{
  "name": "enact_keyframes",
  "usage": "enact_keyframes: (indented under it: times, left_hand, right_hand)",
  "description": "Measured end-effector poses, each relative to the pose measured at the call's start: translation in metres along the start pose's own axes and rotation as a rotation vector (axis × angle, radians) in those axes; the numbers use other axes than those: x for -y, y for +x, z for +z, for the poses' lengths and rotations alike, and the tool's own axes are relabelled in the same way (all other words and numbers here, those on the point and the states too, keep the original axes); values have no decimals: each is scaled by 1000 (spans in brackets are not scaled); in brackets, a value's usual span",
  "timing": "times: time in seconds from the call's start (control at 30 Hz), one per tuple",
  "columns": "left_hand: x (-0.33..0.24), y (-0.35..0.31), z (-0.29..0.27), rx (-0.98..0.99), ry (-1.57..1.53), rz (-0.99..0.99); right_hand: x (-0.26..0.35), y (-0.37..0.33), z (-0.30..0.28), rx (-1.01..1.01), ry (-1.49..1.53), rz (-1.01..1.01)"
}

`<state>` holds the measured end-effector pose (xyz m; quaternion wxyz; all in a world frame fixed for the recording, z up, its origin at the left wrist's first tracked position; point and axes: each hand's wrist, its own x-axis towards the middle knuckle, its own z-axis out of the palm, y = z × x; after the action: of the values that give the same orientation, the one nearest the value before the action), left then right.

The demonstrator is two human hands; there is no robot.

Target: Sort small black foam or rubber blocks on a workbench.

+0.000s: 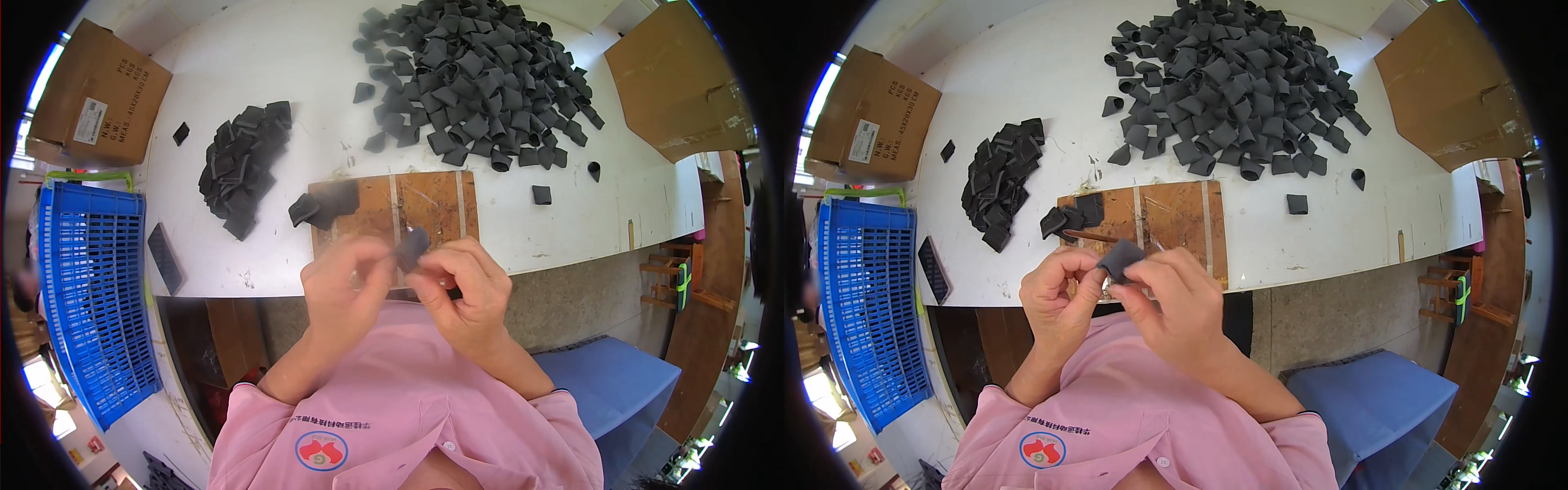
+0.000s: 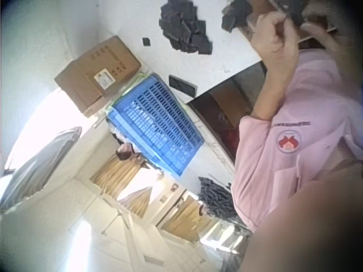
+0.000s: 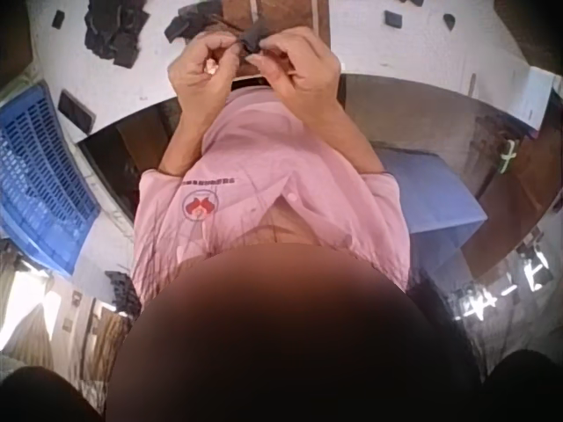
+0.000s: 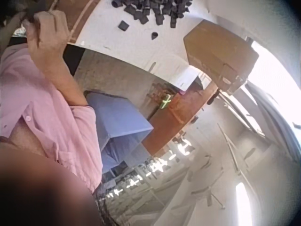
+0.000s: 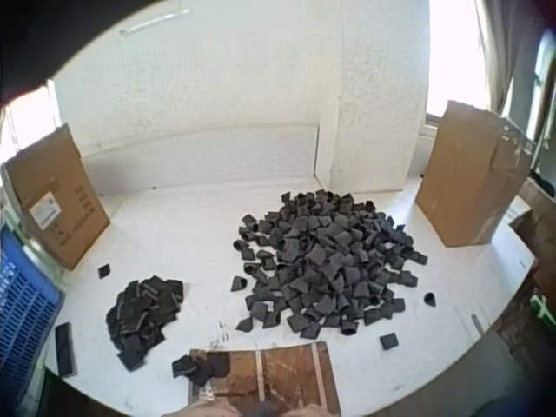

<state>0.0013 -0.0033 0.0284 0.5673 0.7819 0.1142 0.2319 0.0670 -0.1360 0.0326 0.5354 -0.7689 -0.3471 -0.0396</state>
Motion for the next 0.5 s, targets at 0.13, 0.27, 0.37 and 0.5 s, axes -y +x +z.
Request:
enact_keyframes:
  times: [0.13, 0.27, 0.37, 0.5]
  left_hand:
    - [0, -2, 0, 49, 42, 14]
    - [8, -4, 8, -147, 433, 303]
    - [14, -12, 16, -229, 469, 283]
    - [36, -9, 9, -255, 338, 208]
  right_hand:
    - [-9, 3, 10, -41, 47, -105]
    - [-15, 4, 14, -91, -434, -377]
    - [-18, 6, 15, -52, -514, -449]
    - [-32, 29, 2, -125, -192, -214]
